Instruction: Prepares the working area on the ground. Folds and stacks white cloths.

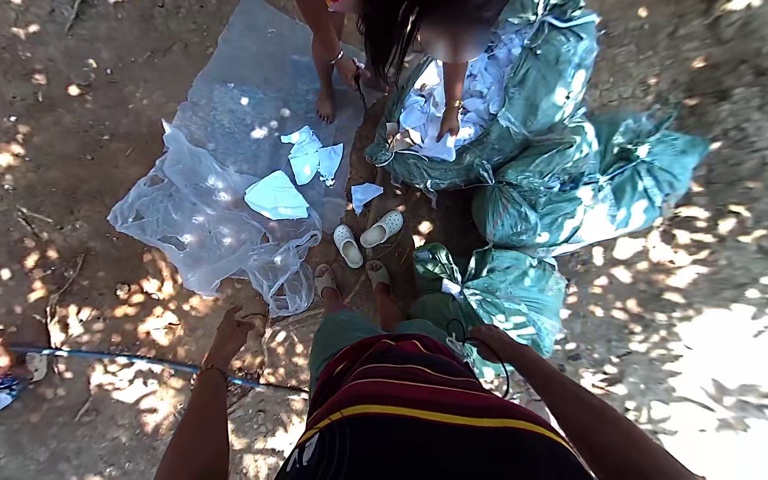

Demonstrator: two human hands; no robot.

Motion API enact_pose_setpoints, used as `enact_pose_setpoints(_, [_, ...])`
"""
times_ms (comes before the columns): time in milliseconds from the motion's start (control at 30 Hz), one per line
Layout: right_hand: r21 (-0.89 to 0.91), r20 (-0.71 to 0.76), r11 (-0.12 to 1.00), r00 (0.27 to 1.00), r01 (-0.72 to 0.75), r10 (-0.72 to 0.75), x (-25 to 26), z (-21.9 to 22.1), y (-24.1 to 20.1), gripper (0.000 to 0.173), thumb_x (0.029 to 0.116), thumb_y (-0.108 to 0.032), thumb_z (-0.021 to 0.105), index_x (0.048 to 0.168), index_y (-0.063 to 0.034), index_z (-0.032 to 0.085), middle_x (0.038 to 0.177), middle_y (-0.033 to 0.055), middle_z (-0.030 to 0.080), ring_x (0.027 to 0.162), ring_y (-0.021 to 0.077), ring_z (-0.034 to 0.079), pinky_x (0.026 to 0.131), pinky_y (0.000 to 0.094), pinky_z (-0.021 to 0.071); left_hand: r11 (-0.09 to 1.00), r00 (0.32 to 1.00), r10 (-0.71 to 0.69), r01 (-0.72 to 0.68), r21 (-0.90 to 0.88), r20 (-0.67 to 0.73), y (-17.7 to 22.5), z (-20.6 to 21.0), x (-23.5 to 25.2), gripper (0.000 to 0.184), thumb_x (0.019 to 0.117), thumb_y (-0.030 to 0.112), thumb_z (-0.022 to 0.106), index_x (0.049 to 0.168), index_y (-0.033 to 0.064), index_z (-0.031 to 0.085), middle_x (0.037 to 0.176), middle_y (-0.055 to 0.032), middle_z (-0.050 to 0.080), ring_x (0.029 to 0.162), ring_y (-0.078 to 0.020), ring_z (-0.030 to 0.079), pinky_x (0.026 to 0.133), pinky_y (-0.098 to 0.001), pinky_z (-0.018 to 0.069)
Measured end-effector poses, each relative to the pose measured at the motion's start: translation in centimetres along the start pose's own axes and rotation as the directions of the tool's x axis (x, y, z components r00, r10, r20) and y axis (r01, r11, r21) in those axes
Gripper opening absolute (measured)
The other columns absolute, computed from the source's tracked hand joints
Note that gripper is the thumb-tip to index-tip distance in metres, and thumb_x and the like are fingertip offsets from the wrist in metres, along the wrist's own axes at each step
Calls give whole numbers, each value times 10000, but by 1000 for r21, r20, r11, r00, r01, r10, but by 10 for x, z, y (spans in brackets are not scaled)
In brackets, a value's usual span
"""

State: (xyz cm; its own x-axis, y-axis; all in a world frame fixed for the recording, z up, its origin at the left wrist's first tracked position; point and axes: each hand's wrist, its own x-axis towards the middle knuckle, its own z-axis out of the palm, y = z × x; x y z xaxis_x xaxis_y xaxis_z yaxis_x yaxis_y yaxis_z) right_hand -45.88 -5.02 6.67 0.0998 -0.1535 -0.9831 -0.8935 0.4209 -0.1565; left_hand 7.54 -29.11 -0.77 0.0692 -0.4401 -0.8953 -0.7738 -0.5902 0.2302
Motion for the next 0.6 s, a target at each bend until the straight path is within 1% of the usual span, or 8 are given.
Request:
enact_pose_setpoints(133, [68,-77,997,996,42,-36,12,-6,34,337,940,-19,608,1266,25,680,1308,270,644,1277,446,573,1105,607,398,998,999,32,-34,52,38,27,31,8,597,1027,123,574,1570,101,326,995,-164,660,670,-176,550,629,-361,475])
enact_pose_setpoints(200, [82,-67,997,998,-12,18,24,-2,50,340,951,-53,616,1283,3,670,1315,270,639,1275,462,571,1083,627,411,993,997,21,-30,116,80,40,46,7,584,1032,130,562,1567,100,330,1026,-165,663,671,-168,549,632,-353,474])
enact_pose_setpoints(267, [178,-38,981,996,-72,80,37,5,62,370,974,-84,627,1339,-25,639,1367,270,607,1322,463,534,1104,635,387,983,994,-6,-15,182,113,53,56,3,577,1037,128,561,1567,95,336,1083,-186,665,714,-189,569,668,-373,487])
enact_pose_setpoints(367, [352,-46,930,991,-103,127,49,22,76,355,951,-70,647,1304,-40,666,1347,258,623,1309,444,549,1090,647,391,967,989,-44,7,256,139,72,69,2,561,1039,134,566,1561,111,363,1056,-165,666,689,-168,543,635,-351,461])
enact_pose_setpoints(400, [382,-50,918,989,-107,136,52,24,77,327,941,-63,649,1265,-31,679,1303,265,641,1271,446,573,1057,652,411,961,989,-43,2,277,141,80,72,2,554,1033,127,569,1552,107,374,1029,-158,657,677,-164,533,623,-345,455])
enact_pose_setpoints(500, [397,-57,913,991,-90,122,63,30,74,334,930,-78,654,1261,-44,682,1291,252,653,1259,438,585,1046,652,425,941,990,-15,-34,337,144,107,74,4,542,1028,126,559,1541,89,387,1050,-179,662,722,-196,562,678,-381,482])
enact_pose_setpoints(567, [372,-133,926,984,-60,117,67,34,79,377,910,-77,675,1286,-68,669,1314,232,648,1282,430,572,1072,649,412,930,989,34,-84,358,146,127,76,5,533,1033,143,552,1539,82,395,1081,-189,660,767,-218,586,725,-403,498])
enact_pose_setpoints(600, [339,-201,940,973,-36,110,67,38,84,434,875,-64,701,1308,-83,665,1352,219,628,1313,422,542,1105,638,379,926,987,58,-109,361,150,138,78,4,524,1037,149,546,1536,81,402,1098,-192,658,788,-228,595,744,-412,503])
